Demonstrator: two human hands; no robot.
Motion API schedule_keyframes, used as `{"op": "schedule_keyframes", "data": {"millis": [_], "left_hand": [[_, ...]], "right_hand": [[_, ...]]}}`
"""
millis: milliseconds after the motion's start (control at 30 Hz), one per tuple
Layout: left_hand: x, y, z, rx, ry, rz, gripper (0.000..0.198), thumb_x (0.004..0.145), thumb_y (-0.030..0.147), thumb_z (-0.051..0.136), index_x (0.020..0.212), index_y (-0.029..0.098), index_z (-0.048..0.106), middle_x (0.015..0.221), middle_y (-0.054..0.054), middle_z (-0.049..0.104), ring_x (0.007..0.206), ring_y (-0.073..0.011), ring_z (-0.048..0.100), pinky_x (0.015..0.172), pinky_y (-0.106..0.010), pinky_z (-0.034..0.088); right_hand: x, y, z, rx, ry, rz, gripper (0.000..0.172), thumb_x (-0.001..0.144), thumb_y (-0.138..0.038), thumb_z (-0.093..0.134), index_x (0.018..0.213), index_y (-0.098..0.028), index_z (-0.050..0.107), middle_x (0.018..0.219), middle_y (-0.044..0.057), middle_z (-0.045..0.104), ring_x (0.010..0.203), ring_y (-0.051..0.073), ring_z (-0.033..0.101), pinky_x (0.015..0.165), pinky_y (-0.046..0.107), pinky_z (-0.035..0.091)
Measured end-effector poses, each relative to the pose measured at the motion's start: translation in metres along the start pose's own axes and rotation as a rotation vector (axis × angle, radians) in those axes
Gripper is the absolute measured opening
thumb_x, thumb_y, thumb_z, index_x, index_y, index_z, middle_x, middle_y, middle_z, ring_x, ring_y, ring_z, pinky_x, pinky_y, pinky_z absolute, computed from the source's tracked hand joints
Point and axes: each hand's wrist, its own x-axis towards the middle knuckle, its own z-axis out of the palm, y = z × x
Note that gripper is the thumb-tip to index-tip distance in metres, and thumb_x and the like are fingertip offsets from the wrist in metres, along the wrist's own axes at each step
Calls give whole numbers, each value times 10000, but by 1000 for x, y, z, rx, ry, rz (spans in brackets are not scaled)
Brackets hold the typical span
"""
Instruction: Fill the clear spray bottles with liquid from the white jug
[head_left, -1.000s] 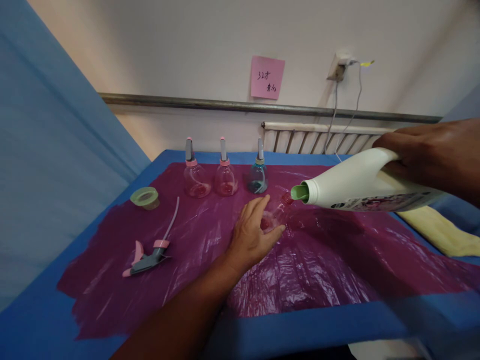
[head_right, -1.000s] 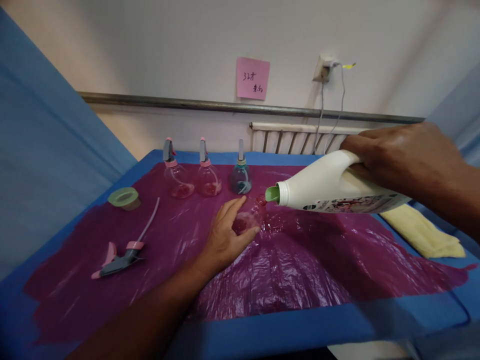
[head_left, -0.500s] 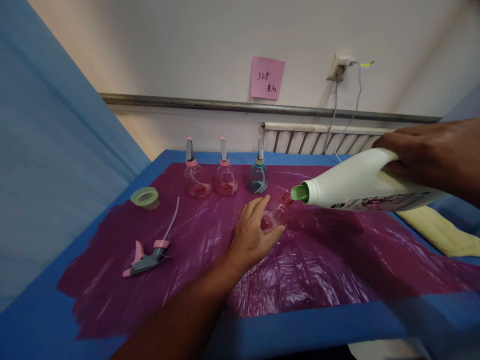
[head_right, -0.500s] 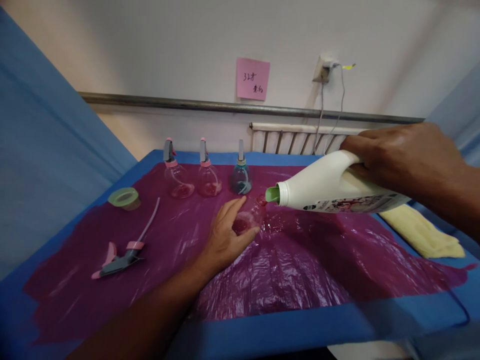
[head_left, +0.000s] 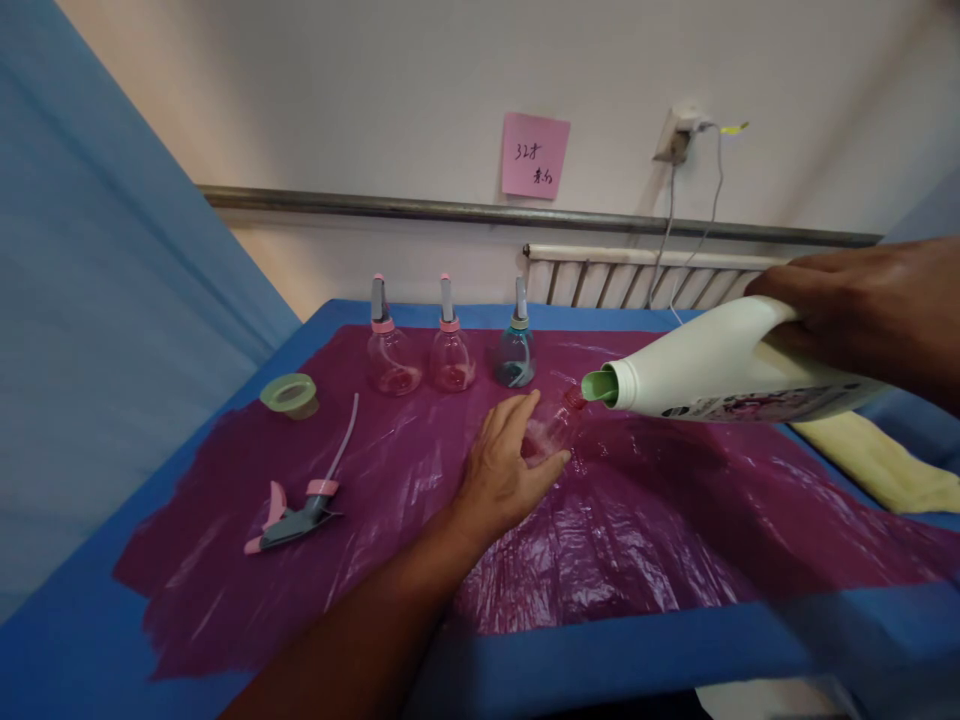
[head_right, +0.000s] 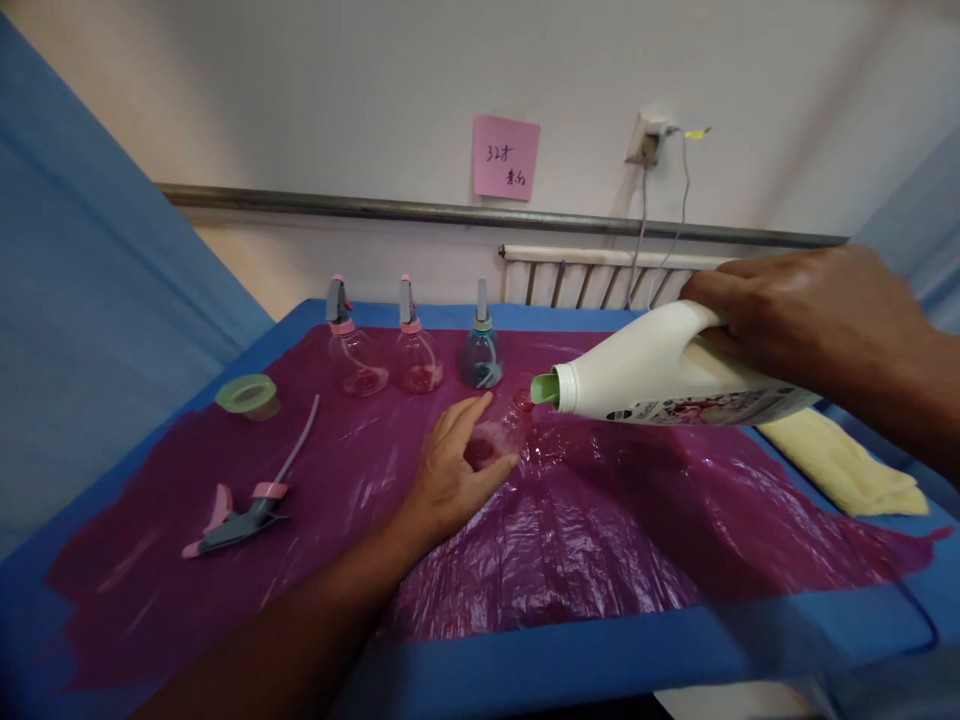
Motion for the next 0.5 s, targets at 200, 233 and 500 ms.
{"op": "schedule_keyframes", "data": {"millis": [200,233,500], "left_hand": [[0,0,0,-8,2,2,808,992,357,884,1710,242,533,1633,-153,645,1532,-356,643,1325,-587,543],[0,0,1,-10,3,2,809,991,358,886,1710,241,534,1632,-153,646,1531,-354,643,1324,-585,543],[0,0,1,-9,-1,-13,811,986,354,884,1714,265,537,1640,-141,645,1539,-358,641,1327,-591,542]], "right_hand": [[-1,2,2,22,-25,8,269,953,-450,463,1023,-302,678,1024,44,818,806,280,736,587,353,312],[-1,2,2,19,-31,12,266,957,-447,464,1023,-303,677,1024,46,817,797,277,727,587,355,310],[0,2,0,13,-31,1,271,953,-439,469,1021,-297,689,993,53,813,790,279,727,587,354,306]]}}
